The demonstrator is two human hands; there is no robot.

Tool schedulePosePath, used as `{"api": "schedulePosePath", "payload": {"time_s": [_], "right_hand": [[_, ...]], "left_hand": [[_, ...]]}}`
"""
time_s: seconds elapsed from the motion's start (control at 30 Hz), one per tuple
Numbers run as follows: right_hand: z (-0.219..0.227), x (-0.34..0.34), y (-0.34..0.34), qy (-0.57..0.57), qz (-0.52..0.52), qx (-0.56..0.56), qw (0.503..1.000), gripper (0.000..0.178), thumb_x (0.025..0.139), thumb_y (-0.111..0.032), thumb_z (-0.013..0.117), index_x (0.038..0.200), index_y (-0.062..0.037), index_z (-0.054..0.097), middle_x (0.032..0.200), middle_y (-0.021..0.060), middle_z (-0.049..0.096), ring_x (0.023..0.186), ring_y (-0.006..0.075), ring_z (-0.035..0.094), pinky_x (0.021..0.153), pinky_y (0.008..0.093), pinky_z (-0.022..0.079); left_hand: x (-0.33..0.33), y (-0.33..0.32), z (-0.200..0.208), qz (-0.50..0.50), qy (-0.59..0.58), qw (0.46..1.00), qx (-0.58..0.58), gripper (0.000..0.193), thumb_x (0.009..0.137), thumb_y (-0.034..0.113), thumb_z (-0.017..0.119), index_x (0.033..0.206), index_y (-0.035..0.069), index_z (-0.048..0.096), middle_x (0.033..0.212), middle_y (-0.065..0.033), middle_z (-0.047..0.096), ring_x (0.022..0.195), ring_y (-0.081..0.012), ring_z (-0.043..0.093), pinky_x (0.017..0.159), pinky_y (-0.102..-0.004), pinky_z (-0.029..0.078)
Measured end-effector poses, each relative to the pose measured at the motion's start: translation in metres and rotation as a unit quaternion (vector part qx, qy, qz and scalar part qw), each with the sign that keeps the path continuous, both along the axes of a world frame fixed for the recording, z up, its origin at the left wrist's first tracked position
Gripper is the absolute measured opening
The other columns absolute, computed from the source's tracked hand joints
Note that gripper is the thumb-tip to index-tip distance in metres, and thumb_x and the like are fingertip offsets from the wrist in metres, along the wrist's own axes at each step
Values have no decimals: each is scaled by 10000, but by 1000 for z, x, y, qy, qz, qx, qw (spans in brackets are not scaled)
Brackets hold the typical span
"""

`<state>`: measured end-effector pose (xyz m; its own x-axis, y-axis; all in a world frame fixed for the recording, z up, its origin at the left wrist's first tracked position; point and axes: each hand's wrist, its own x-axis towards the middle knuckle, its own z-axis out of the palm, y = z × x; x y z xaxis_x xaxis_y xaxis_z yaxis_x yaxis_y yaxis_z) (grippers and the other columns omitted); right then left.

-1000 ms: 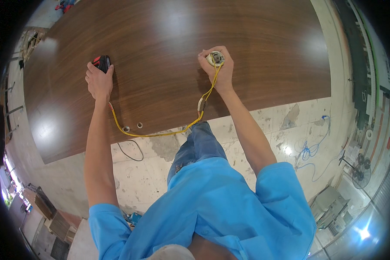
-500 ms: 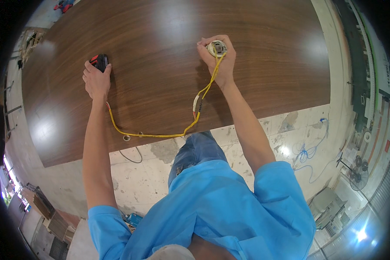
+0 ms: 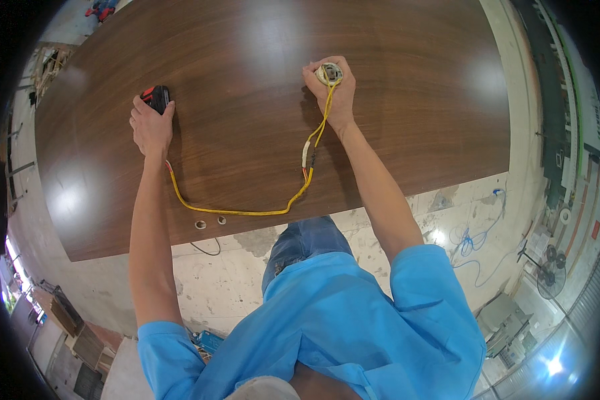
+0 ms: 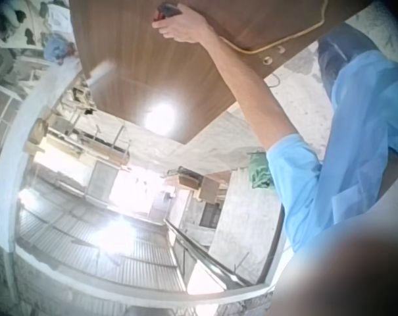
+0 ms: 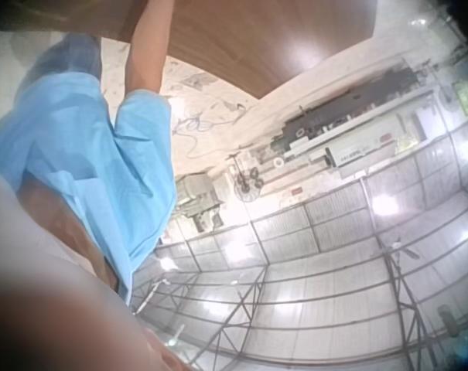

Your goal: The person sands a large wooden board using a handheld electric sander connected to a power source. They move the sander across the surface in a systematic manner, covering different areas of the board.

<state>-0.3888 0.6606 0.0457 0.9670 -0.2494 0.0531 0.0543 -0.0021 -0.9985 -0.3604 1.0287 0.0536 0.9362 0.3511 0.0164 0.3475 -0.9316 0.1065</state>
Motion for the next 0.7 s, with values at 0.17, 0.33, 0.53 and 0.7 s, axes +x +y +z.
{"api": "schedulePosePath", "payload": {"time_s": [0.17,0.33,0.53,0.7], "right_hand": [[1,15,-6,-89,16,-7,996,239,913,-45,818,1006,-56,599,999,49,720,923,112,673,871,310,564],[0,35,2,-60,9,-2,998,239,911,-52,824,1001,-58,603,984,49,728,914,107,675,808,290,579],[5,45,-3,-75,5,10,997,242,905,-45,829,1002,-59,608,966,33,723,894,99,662,797,281,571],[-1,69,1,-86,11,-6,996,232,910,-32,820,1008,-52,610,965,40,721,871,98,661,791,277,568]], "left_hand": [[10,0,0,4,4,1000,-16,902,913,521,761,1548,17,366,1427,-260,561,1346,-447,542,1059,-550,507],[21,0,0,0,1,1000,-17,900,910,511,766,1552,24,365,1423,-257,567,1343,-445,545,1048,-549,509],[33,2,1,-8,-10,1000,-10,889,899,495,783,1526,17,370,1376,-255,579,1299,-441,566,1020,-537,529],[41,2,-2,-12,-20,1000,3,889,898,492,787,1517,13,368,1354,-254,584,1276,-437,578,996,-532,546]]}}
